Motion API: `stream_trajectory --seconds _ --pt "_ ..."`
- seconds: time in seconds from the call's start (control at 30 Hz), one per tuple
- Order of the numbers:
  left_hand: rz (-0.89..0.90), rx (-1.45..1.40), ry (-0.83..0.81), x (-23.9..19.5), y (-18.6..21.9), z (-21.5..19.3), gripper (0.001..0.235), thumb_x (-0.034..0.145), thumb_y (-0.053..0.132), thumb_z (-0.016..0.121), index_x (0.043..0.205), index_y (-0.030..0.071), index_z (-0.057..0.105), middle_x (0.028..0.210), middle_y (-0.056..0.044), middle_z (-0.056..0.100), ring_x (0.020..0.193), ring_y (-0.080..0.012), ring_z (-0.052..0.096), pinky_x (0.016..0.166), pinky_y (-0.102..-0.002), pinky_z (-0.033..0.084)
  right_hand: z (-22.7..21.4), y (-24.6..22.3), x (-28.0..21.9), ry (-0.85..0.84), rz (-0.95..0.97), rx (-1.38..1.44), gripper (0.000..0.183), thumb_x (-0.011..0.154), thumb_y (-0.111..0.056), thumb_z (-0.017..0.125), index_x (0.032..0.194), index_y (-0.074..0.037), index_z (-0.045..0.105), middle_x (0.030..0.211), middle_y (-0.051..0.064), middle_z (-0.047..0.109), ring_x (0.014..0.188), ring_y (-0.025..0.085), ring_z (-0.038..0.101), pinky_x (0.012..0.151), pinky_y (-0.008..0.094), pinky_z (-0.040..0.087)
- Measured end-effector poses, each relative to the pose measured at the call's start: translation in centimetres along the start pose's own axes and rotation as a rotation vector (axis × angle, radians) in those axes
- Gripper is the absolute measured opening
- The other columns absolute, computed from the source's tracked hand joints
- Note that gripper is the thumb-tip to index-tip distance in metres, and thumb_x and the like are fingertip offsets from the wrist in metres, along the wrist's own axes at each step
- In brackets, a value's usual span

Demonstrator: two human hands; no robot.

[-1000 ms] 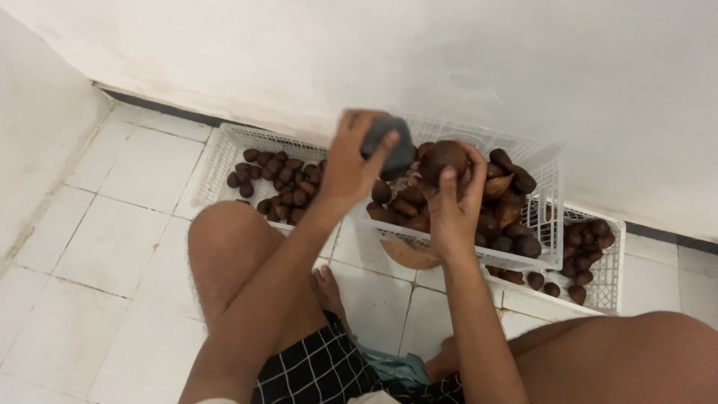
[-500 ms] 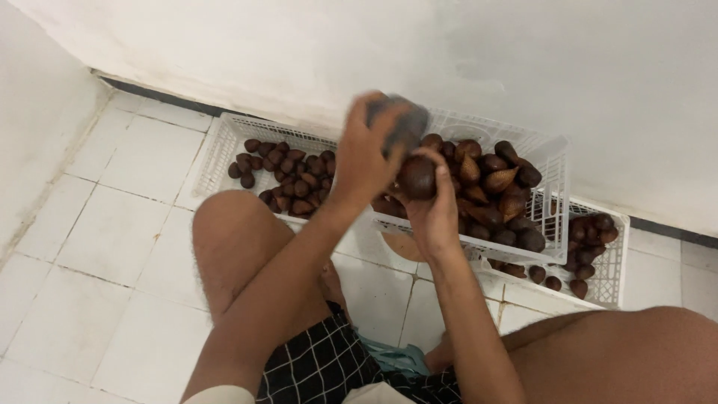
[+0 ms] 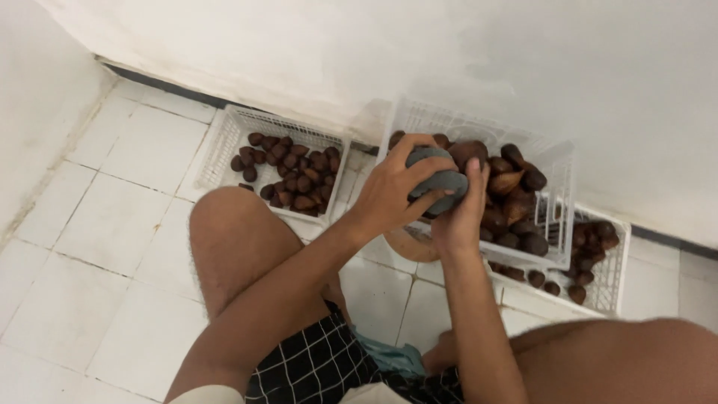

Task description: The person sits on a tiled floor and repeatedly rubs brown nut-like objects with a grey cloth, handling them one at a time from a white plastic crate. The person transfers some rubbed items into a second crate to the left.

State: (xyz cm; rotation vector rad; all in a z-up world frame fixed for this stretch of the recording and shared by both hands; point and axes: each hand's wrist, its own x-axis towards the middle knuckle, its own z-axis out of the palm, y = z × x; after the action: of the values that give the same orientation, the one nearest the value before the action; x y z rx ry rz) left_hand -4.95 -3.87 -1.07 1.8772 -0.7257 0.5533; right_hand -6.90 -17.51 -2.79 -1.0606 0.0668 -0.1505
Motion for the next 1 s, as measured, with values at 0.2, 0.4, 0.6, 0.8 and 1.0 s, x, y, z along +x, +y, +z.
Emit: stream_trajectory --seconds 0.2,0.4,0.6,0.8,1.0 --pt "-0.028 0.090 0.175 1.3 -2.0 -1.8 0.026 0.102 0.037 0.065 0.126 0.030 0.065 0.129 -0.002 0.055 0.111 -0.0348 0.069 0.093 -0.053 0.058 4.4 0.8 -2.3 -0.202 0.110 0.135 0.061 0.106 -0.053 0.035 0.146 -0.007 0.038 0.152 0.023 0.033 0.143 0.045 0.036 0.116 0.068 0.032" --pt "-0.427 0.381 -0.073 4.3 -3.7 -9.6 0.036 0.097 0.032 0.067 0.129 0.019 0.060 0.141 -0.019 0.046 0.110 -0.0396 0.064 0.092 -0.054 0.061 4.5 1.2 -2.4 -0.433 0.391 -0.014 0.069 0.094 -0.058 0.051 0.128 0.001 0.058 0.134 0.023 0.064 0.102 0.029 0.068 0.083 0.040 0.058" --pt "-0.677 0.536 -0.370 0.1 -4.6 -20.5 0.034 0.102 0.036 0.064 0.127 0.014 0.062 0.114 -0.013 0.054 0.089 -0.0364 0.061 0.074 -0.048 0.048 6.6 2.1 -4.6 -0.569 0.651 -0.140 0.054 0.090 -0.042 0.066 0.133 -0.013 0.052 0.113 0.022 0.067 0.077 0.025 0.062 0.073 0.036 0.054" --pt "-0.842 0.445 -0.512 -2.2 -4.4 -23.4 0.038 0.099 0.038 0.062 0.132 0.018 0.061 0.126 -0.013 0.055 0.102 -0.0365 0.059 0.080 -0.049 0.047 4.9 11.2 -6.2 -0.323 0.992 -0.331 0.032 0.103 -0.025 0.055 0.133 -0.018 0.059 0.111 0.015 0.064 0.074 0.025 0.067 0.067 0.034 0.056" --pt "-0.989 0.500 -0.571 -5.6 -5.4 -26.1 0.023 0.098 0.037 0.062 0.109 0.016 0.063 0.116 -0.008 0.058 0.101 -0.0296 0.059 0.074 -0.047 0.046 -0.6 21.4 -8.0 0.068 1.210 -0.318 0.027 0.099 -0.020 0.052 0.126 -0.015 0.053 0.119 0.018 0.054 0.091 0.032 0.063 0.071 0.040 0.050"
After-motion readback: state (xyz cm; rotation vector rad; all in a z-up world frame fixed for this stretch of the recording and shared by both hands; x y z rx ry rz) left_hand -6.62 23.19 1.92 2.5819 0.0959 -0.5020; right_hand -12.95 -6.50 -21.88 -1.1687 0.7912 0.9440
